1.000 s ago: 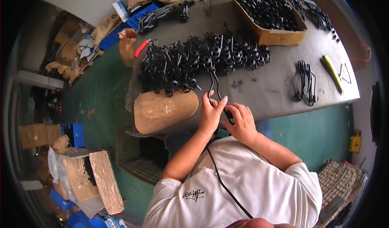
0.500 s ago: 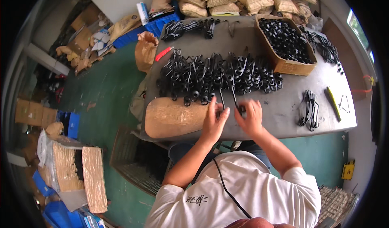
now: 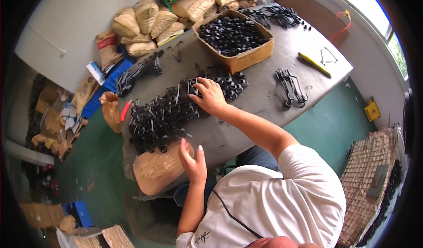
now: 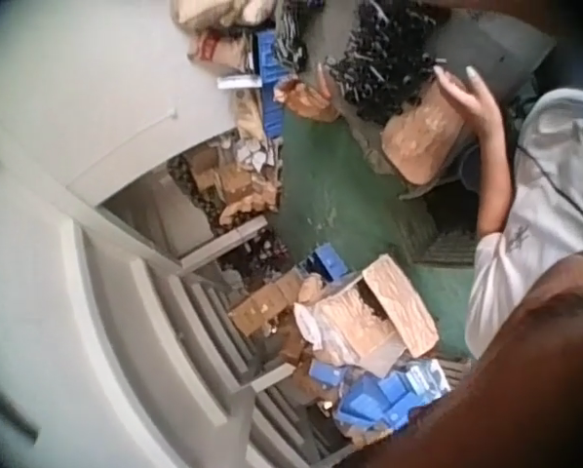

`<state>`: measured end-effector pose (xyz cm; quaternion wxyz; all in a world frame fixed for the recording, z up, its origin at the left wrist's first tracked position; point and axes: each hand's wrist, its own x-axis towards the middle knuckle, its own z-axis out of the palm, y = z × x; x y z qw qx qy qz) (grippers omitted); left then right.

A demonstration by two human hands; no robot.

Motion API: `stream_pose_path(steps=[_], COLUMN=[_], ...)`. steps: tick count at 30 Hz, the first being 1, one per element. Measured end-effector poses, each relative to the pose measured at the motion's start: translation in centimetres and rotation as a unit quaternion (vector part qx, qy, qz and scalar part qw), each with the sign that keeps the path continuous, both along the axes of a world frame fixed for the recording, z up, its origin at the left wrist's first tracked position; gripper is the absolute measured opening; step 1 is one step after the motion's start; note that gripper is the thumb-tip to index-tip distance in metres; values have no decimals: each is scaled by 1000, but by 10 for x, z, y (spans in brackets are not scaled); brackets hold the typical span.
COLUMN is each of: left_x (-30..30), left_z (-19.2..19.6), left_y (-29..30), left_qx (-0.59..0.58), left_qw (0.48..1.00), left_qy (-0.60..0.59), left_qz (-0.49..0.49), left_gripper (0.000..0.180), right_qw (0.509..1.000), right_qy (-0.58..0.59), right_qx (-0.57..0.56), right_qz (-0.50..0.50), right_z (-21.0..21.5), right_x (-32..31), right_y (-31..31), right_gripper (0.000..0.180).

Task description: Assembling black rubber grommets onto metal hooks at a manufacturing workbench.

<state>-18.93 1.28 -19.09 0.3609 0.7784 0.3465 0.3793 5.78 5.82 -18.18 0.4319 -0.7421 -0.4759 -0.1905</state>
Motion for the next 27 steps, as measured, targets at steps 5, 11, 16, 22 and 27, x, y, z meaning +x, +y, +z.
stream_pose_path(steps=[5, 11, 16, 22, 27], left_x=[-2, 12, 52, 55, 52], left_z=[-16, -38, -40, -40, -43], left_y=[-2, 1, -9, -19, -24], left_qx=[-48, -31, 6, 47, 30], left_qw=[998, 997, 990, 984, 981], left_qy=[-9, 22, 26, 47, 66], left_qz=[-40, -74, -140, -164, -181], left_gripper=[61, 58, 60, 62, 63], right_qw=[975, 860, 888, 938, 905], right_qy=[-75, 129, 274, 88, 405], right_qx=[-41, -226, -156, -3, 30], right_qz=[-207, -440, -334, -335, -128], right_z=[-13, -60, -93, -34, -78], right_x=[91, 195, 229, 140, 62], right_y=[-126, -271, -312, -260, -221], right_gripper=[22, 35, 32, 22, 24])
